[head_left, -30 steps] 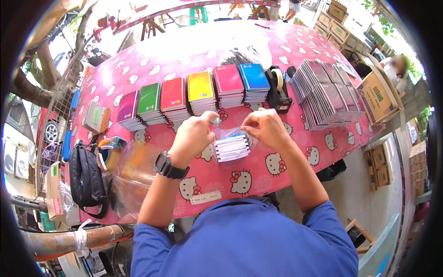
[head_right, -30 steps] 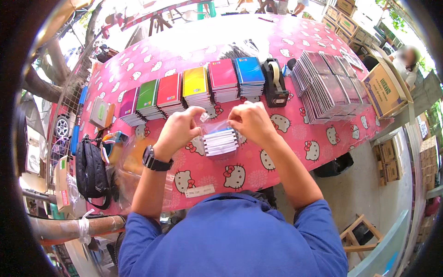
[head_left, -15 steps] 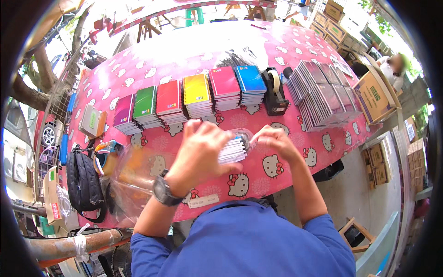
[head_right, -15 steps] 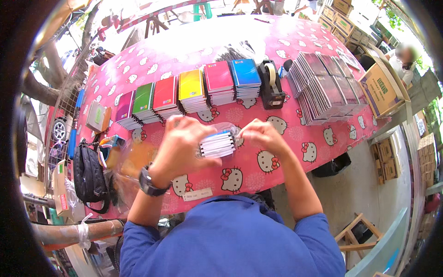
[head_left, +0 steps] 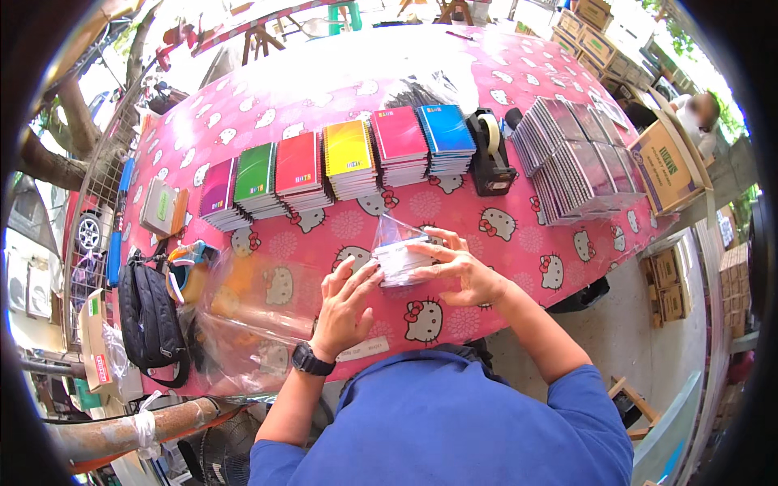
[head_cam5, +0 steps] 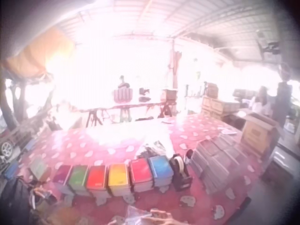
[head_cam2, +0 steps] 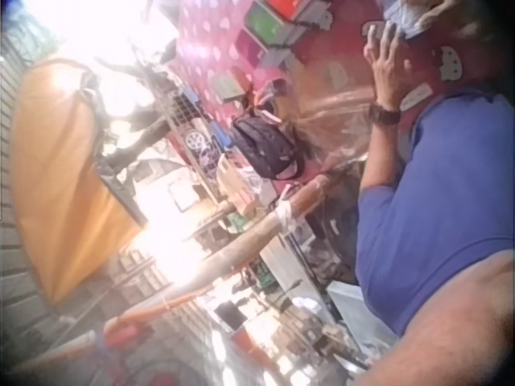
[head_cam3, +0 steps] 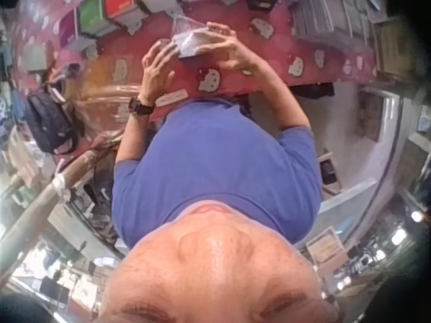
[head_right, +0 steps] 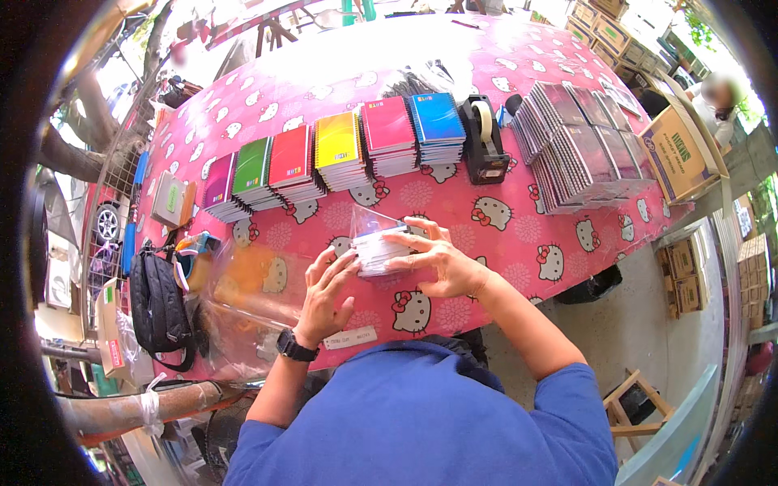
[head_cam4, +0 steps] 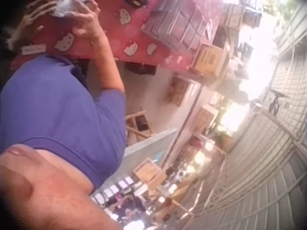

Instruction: The person packages small notebooks by hand into plastic bags. The person selects a notebook from a stack of various colors, places it inside a clear plastic bag, seals the bag using a piece of tape from a dispenser, and then places the bagged notebook onto a separate stack.

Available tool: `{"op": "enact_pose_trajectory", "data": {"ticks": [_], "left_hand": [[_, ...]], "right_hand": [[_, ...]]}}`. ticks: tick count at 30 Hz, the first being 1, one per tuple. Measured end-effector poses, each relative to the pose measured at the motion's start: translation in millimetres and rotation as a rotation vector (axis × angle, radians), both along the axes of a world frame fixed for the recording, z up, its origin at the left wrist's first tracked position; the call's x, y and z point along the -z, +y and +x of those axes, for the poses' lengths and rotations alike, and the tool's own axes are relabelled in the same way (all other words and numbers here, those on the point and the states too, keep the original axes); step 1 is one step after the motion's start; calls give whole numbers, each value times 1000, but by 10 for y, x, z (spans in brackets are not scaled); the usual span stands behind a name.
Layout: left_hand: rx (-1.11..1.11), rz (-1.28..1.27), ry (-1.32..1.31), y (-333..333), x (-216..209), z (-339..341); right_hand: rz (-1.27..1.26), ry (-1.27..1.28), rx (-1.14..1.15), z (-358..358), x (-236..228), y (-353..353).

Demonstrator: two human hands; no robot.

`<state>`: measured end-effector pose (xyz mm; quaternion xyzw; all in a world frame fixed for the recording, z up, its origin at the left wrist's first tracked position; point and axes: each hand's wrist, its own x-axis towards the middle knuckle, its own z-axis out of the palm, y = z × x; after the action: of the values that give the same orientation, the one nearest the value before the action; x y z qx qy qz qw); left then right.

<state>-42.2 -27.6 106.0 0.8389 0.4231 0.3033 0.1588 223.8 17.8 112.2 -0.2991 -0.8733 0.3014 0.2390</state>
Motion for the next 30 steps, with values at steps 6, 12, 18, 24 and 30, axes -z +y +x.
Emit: {"op": "enact_pose_trajectory", "data": {"ticks": [6,12,18,24,30], "left_hand": [[120,-50,149,160,-78,190],[12,-10,-221,140,84,37],[227,-122,116,294,-80,145],[193,-101,189,270,-28,209],[126,-90,250,215,-30,139]], "right_hand": [[-14,-78,-99,-21,-30,79],[-3,-125,-131,-30,-71,92],[-53,-136,-148,-8,-129,143],[-621,275,80,-93,104,423],[-482,579,446,202,192,693]]}}
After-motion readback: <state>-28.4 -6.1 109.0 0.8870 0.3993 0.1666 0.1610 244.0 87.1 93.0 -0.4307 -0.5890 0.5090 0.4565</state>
